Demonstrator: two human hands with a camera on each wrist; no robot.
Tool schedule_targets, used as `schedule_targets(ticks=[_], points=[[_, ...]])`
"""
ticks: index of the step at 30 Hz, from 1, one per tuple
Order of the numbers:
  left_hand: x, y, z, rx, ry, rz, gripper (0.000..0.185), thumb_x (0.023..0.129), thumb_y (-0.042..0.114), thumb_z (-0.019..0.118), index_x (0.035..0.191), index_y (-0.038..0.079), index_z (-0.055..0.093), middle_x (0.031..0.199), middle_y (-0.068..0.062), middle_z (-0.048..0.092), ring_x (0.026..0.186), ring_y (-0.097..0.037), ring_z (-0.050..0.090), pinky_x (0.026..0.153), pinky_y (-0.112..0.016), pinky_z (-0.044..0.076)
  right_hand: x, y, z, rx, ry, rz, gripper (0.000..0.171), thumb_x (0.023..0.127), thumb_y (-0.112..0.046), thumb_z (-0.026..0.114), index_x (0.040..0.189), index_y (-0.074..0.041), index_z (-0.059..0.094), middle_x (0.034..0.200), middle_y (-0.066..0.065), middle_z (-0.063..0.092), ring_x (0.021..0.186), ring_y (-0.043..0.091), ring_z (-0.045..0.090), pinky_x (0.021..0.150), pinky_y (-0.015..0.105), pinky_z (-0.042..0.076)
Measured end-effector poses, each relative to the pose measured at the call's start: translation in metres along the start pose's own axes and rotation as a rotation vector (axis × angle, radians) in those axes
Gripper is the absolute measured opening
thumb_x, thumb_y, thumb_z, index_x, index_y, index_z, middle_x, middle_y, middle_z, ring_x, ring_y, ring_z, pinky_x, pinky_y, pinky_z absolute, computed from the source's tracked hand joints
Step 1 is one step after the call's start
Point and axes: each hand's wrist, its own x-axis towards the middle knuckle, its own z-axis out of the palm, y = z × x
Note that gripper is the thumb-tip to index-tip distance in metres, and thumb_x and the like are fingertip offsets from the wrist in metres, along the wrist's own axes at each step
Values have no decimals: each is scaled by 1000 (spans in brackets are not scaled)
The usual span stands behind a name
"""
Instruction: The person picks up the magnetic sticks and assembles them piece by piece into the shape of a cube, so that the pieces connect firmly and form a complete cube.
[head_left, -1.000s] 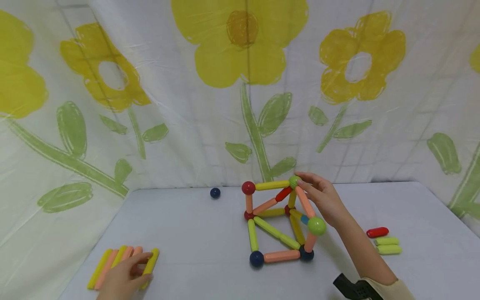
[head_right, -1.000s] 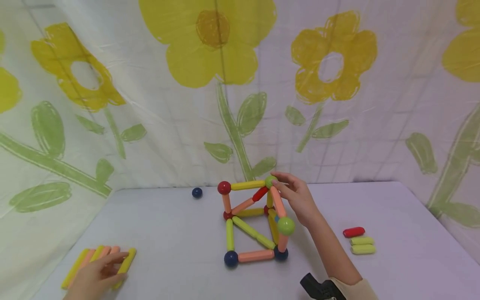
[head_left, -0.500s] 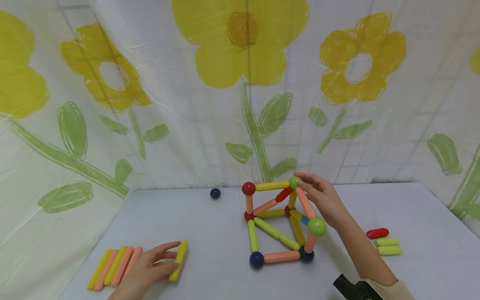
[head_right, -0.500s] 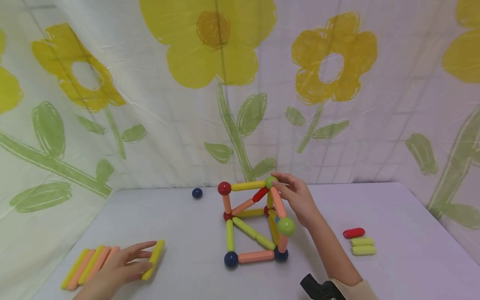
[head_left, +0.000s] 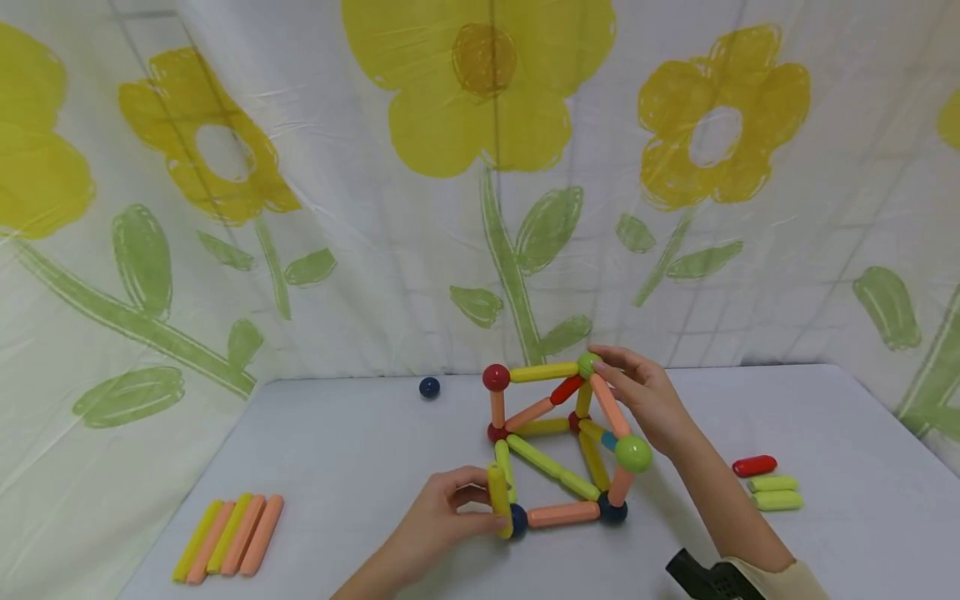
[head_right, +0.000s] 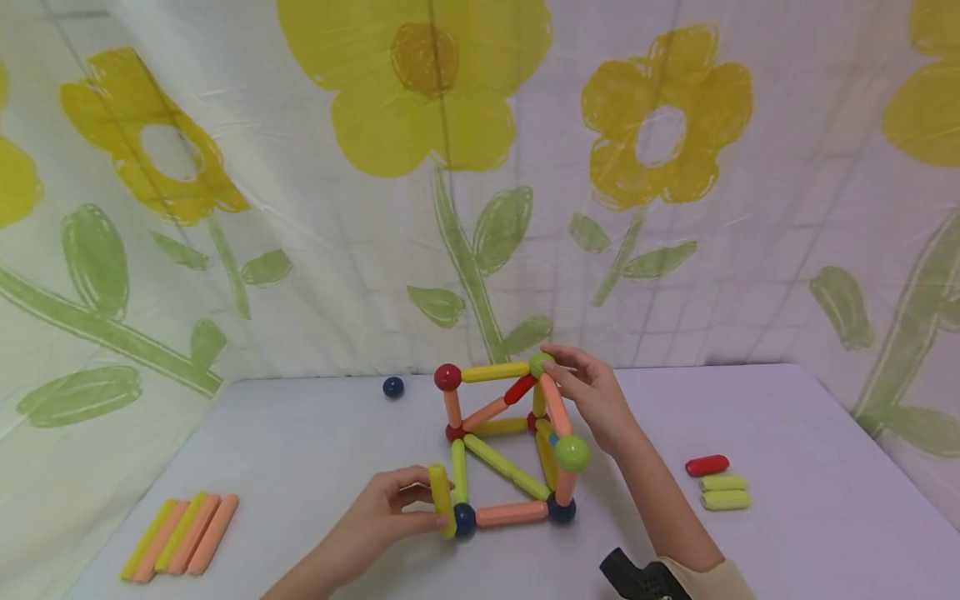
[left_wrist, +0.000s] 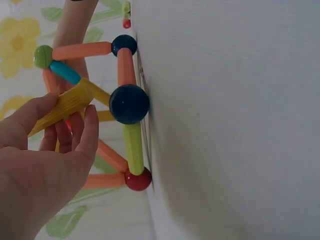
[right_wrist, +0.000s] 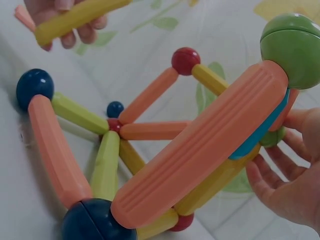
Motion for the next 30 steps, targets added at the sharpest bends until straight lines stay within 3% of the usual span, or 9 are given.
schedule_targets(ticks=[3,6,13,19,24,26,30], points=[[9,5,13,22,19,97,34,92,-1,78,125,-5,69,118,-12,69,108,-22,66,93,-25,60,0,0,0,4,-1,-1,57,111,-34,57,156,-1,47,153,15,50,119,3,59,117,49,44],[14,6,18,34,45,136,32,91,-5,78,122,-4,70,116,-11,69,108,-21,67,92,-26,60,0,1,1,13,-4,-1,57,111,-34,57,156,0,47,153,15,50,119,2,59,117,48,44],[17,4,19,46,59,134,30,89,-9,78,118,-6,71,111,-9,69,104,-19,67,91,-25,61,0,1,1,29,-7,-5,57,111,-33,57,156,0,46,154,16,49,118,1,59,119,55,40],[18,1,15,29,32,133,34,88,-11,78,120,-9,68,110,-8,69,105,-19,68,90,-28,62,0,1,0,24,-1,1,57,111,-34,57,156,-1,46,154,16,49,118,1,59,119,54,40],[26,2,10,53,8,120,41,97,5,76,135,-4,64,119,-13,67,113,-21,64,94,-24,59,0,0,0,28,-4,0,58,111,-34,58,156,-1,47,153,15,50,118,2,59,119,53,41],[34,3,8,75,9,154,42,103,15,70,141,-2,61,125,-20,66,118,-27,63,98,-24,57,0,0,0,29,-3,-1,58,111,-34,58,156,0,47,152,15,50,118,2,59,117,50,43],[55,5,8,96,-7,255,44,114,25,49,150,-1,54,141,-26,61,131,-42,58,109,-38,53,0,1,1,31,0,-1,57,111,-33,58,156,0,47,151,14,51,117,2,60,109,34,48]])
